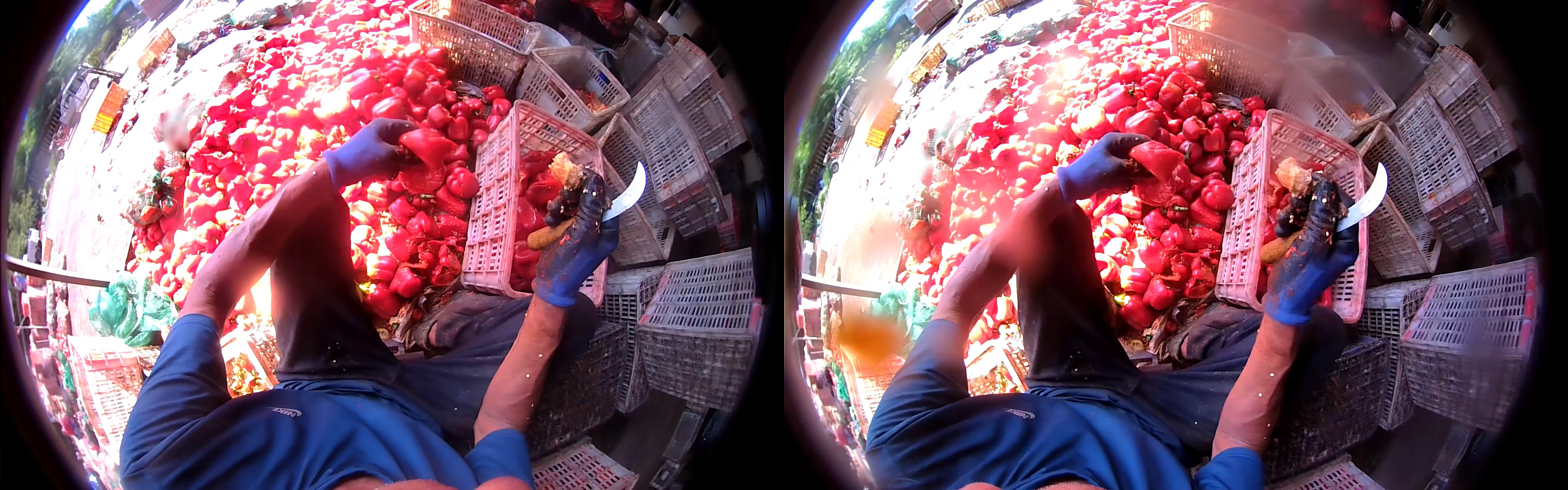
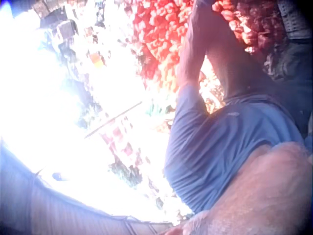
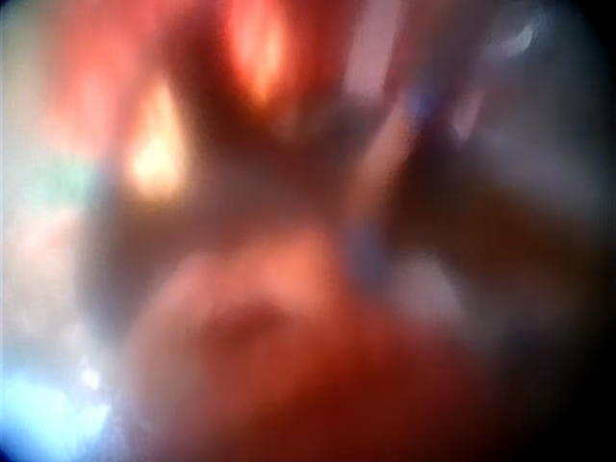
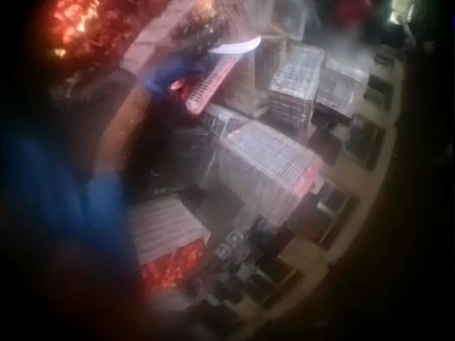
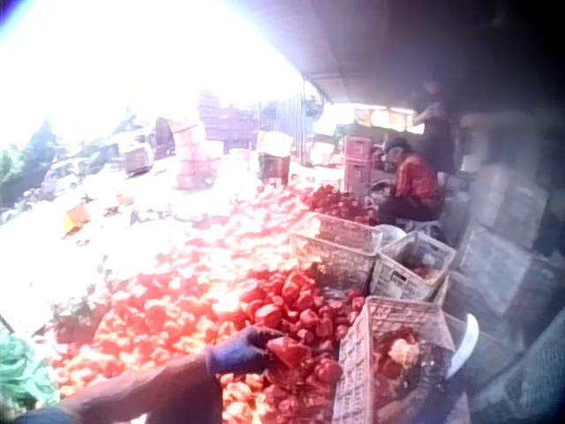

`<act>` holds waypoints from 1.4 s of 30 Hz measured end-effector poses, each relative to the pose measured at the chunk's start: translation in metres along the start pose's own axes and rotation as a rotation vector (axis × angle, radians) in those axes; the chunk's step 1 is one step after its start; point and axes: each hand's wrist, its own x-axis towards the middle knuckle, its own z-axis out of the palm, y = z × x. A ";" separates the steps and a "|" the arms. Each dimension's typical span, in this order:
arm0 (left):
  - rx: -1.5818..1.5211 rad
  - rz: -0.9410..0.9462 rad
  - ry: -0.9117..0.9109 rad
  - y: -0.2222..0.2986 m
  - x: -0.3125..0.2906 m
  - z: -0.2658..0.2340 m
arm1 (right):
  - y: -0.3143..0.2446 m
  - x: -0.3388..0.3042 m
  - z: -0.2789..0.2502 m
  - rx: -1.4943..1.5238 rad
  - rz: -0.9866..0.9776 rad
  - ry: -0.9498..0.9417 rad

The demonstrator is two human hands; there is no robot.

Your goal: The person removes the stems and cores from red bell peppers using a small curved blade and sorts the processed pieces into plastic crates.

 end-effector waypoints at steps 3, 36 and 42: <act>-0.154 -0.018 0.018 -0.016 0.008 -0.005 | -0.004 0.004 -0.014 0.036 0.066 -0.014; -0.314 0.049 -0.023 0.034 -0.027 0.069 | 0.040 -0.042 0.051 -0.159 0.039 -0.499; 0.194 0.027 0.336 0.054 -0.145 -0.030 | 0.018 -0.032 0.039 -0.079 0.242 -0.473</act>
